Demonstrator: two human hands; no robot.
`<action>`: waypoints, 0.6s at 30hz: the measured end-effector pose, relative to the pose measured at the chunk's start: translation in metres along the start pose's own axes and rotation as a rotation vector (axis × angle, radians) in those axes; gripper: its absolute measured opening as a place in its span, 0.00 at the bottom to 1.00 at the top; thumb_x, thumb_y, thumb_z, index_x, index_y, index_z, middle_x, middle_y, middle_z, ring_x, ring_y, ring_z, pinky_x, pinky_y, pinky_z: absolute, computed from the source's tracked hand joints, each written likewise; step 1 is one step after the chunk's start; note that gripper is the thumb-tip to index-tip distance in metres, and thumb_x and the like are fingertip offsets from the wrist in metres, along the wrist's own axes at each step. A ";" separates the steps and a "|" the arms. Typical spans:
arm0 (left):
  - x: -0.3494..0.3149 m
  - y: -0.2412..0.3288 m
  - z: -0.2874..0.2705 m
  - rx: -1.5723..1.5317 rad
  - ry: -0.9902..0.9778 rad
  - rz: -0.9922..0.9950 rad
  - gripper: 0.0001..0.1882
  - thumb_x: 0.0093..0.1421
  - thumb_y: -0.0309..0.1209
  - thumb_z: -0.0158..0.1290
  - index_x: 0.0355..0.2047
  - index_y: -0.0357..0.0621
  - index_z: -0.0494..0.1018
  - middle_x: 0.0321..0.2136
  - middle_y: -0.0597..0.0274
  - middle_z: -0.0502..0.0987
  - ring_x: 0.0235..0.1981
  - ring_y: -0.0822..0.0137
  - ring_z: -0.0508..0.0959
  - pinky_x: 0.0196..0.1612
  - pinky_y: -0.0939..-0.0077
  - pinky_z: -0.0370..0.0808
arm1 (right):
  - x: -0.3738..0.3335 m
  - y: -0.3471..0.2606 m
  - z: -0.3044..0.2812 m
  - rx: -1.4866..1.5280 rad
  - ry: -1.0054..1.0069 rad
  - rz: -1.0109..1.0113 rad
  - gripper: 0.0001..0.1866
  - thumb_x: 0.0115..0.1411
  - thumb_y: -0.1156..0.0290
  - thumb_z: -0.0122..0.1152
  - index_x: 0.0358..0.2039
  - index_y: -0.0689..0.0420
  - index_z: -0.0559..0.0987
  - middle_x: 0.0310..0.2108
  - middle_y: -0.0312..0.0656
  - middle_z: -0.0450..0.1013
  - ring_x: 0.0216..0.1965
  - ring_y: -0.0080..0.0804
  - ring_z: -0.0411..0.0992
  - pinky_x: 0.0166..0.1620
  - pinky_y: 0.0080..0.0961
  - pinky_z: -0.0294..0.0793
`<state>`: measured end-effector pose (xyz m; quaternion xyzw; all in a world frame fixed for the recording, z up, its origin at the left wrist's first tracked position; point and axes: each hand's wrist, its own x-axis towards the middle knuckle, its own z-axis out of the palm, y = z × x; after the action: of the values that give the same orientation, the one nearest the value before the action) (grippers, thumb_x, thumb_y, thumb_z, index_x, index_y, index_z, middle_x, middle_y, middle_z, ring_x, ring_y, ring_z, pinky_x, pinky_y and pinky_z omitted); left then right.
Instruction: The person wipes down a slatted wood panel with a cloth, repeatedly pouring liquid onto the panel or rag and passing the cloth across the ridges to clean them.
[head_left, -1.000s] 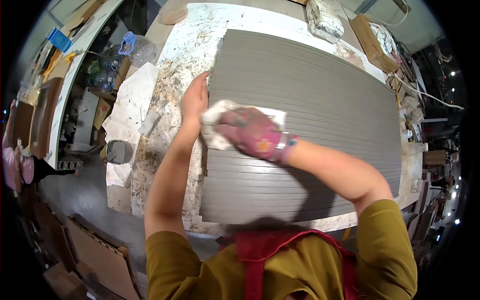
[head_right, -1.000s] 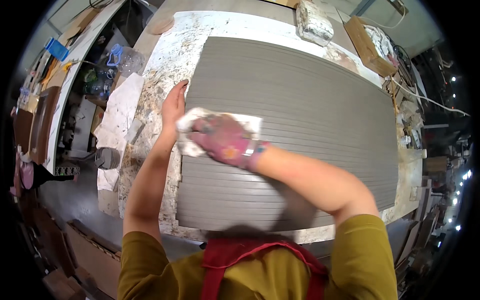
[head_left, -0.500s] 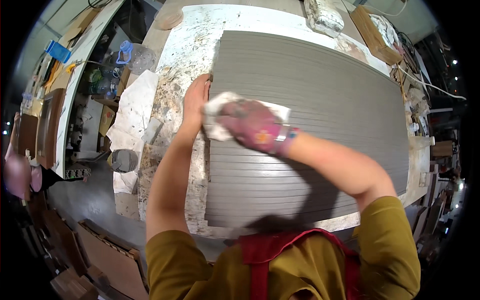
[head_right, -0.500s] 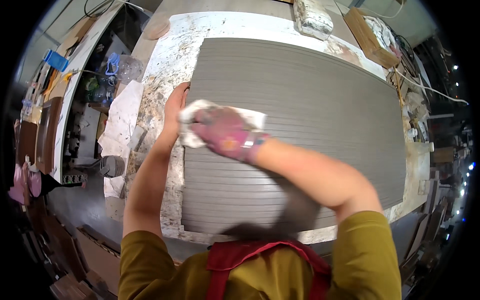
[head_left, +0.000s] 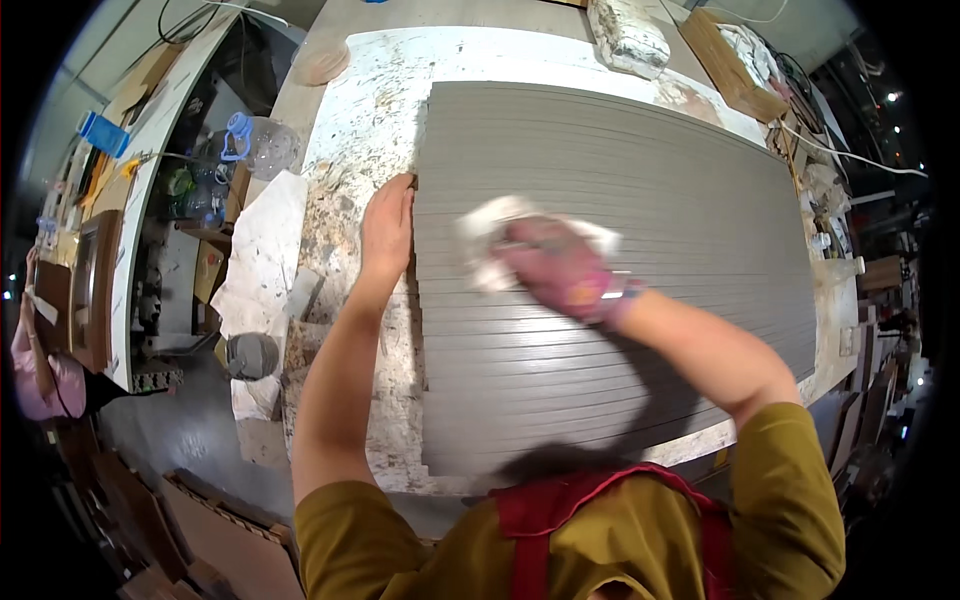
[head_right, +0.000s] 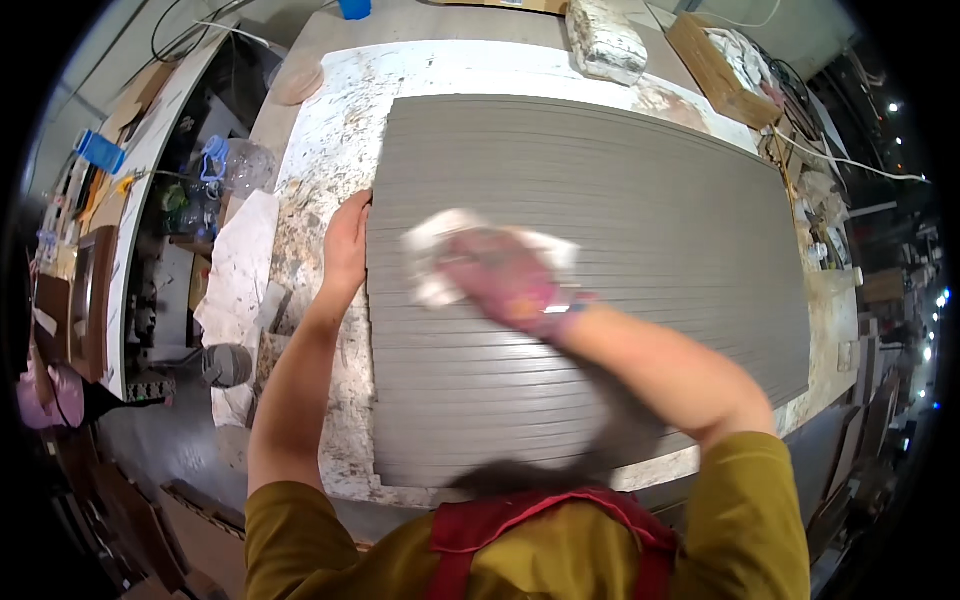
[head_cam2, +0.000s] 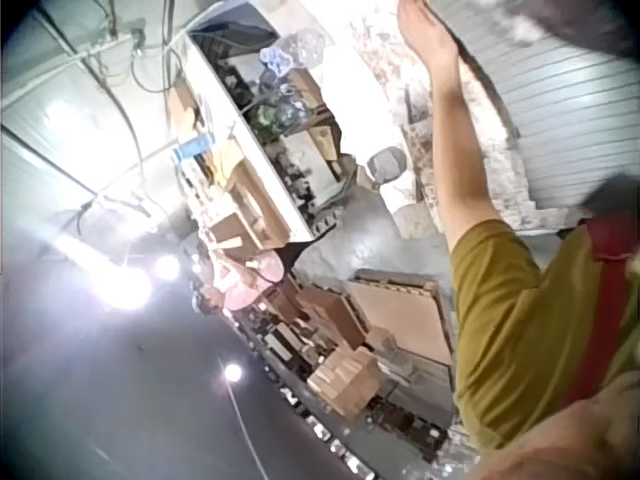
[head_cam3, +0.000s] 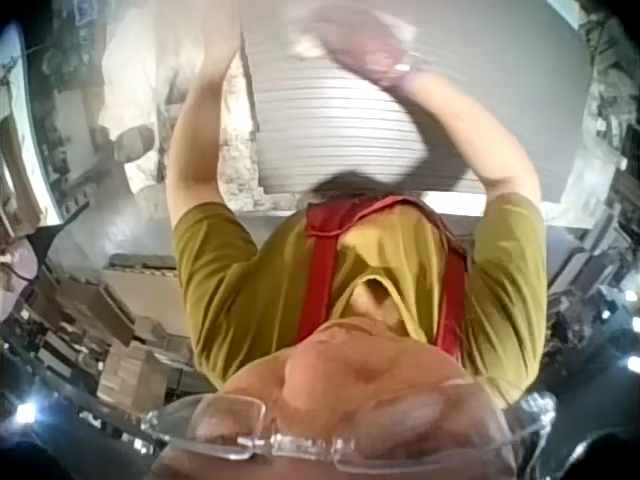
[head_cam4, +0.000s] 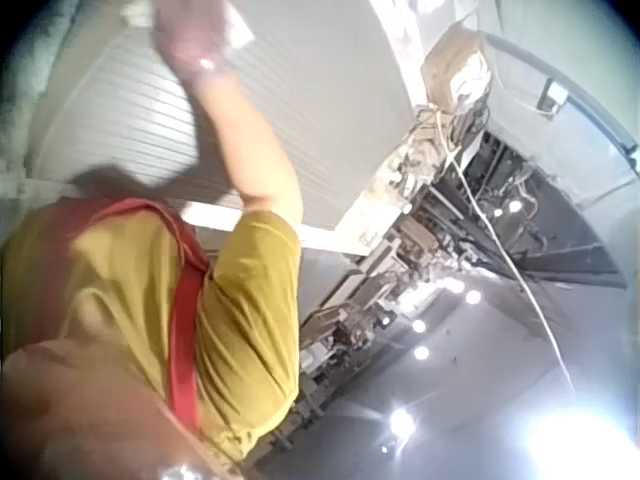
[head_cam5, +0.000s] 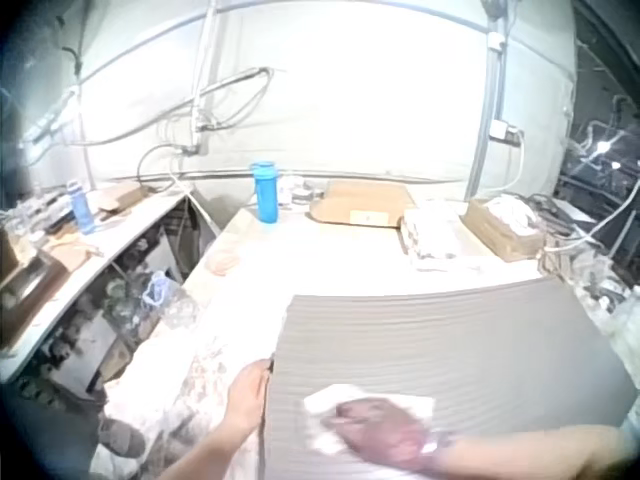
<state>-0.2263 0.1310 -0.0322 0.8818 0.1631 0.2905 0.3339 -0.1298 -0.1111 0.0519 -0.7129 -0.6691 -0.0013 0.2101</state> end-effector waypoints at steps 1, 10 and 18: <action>-0.003 -0.003 -0.004 0.003 -0.017 -0.040 0.16 0.67 0.32 0.39 0.49 0.37 0.69 0.46 0.47 0.74 0.48 0.46 0.71 0.53 0.59 0.66 | -0.026 0.018 -0.018 -0.077 0.095 0.124 0.08 0.54 0.76 0.51 0.36 0.58 0.75 0.40 0.49 0.71 0.41 0.48 0.71 0.43 0.42 0.72; 0.002 0.003 0.006 0.048 -0.055 -0.036 0.16 0.67 0.32 0.39 0.50 0.38 0.68 0.47 0.50 0.74 0.49 0.52 0.72 0.53 0.61 0.69 | 0.036 0.018 0.004 0.074 0.170 -0.024 0.10 0.49 0.80 0.53 0.34 0.57 0.75 0.38 0.46 0.71 0.40 0.49 0.70 0.40 0.43 0.72; 0.000 0.009 -0.007 0.057 -0.088 -0.051 0.18 0.67 0.33 0.38 0.53 0.38 0.67 0.46 0.49 0.73 0.51 0.51 0.70 0.54 0.62 0.67 | 0.013 0.049 0.002 0.220 0.086 0.137 0.15 0.52 0.80 0.51 0.41 0.55 0.75 0.38 0.47 0.71 0.38 0.46 0.72 0.39 0.36 0.73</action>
<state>-0.2295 0.1280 -0.0214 0.8984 0.1788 0.2384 0.3226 -0.0828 -0.0985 0.0390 -0.7288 -0.6053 0.0558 0.3152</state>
